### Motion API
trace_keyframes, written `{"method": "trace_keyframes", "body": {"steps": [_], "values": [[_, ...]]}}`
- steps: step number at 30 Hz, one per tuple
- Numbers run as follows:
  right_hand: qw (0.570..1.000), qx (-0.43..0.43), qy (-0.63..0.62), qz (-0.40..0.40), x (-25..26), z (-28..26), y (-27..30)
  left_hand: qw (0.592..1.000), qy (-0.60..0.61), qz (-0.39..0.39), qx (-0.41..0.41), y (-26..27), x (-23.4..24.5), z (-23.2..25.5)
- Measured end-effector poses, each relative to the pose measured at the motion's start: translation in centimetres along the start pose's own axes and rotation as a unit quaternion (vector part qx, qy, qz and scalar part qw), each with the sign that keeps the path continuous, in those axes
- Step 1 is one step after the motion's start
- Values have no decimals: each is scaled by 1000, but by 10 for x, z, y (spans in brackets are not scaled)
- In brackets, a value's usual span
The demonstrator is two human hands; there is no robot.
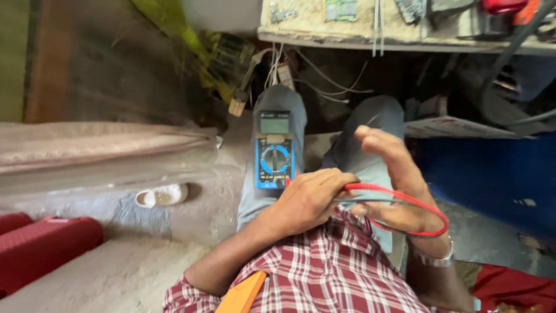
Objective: The person uses a hot air gun and tweezers to heat and adjust components on a small green circuit board. They then use a multimeter to test electrical continuity on the board.
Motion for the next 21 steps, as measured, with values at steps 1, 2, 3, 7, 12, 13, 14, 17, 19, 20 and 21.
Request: {"method": "trace_keyframes", "body": {"steps": [1, 2, 3, 7, 12, 13, 14, 17, 19, 20, 21], "values": [[999, -28, 6, -46, -1, 13, 7, 1000, -25, -11, 3, 1, -4, -1], [994, -56, 13, -92, -8, 26, 18, 998, -40, -26, 27, 1, -10, -2], [993, -100, -33, -61, -15, 36, 31, 996, -53, -44, 49, -1, -16, -5], [968, -177, -174, 39, -31, 59, 74, 996, 3, -35, 78, 0, -22, -10], [992, -68, -104, 11, -23, 56, 71, 988, 33, -66, 137, -4, -15, -7], [995, -53, -86, 14, -22, 54, 68, 984, 33, -76, 157, -5, -15, -6], [997, -38, -69, 16, -22, 50, 65, 989, 36, -59, 127, -7, -13, -3], [962, -52, -210, 168, -16, 48, 54, 998, 20, 10, 54, -3, 4, -1], [929, -41, -285, 234, -1, 47, 45, 997, -21, 77, 22, 6, 24, -8], [926, -56, -277, 251, 3, 48, 42, 991, -53, 101, 67, 14, 37, -17], [922, -71, -270, 269, 8, 49, 40, 983, -85, 122, 111, 23, 50, -27]]}}
Point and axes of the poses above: each hand's wrist, its own y-axis away from the middle knuckle, its own x-axis out of the back of the hand, z = x × y, the point moved 3 cm from there along -y, towards the middle knuckle, and after that the axes turned 5 degrees about z, right-handed, at the moved point
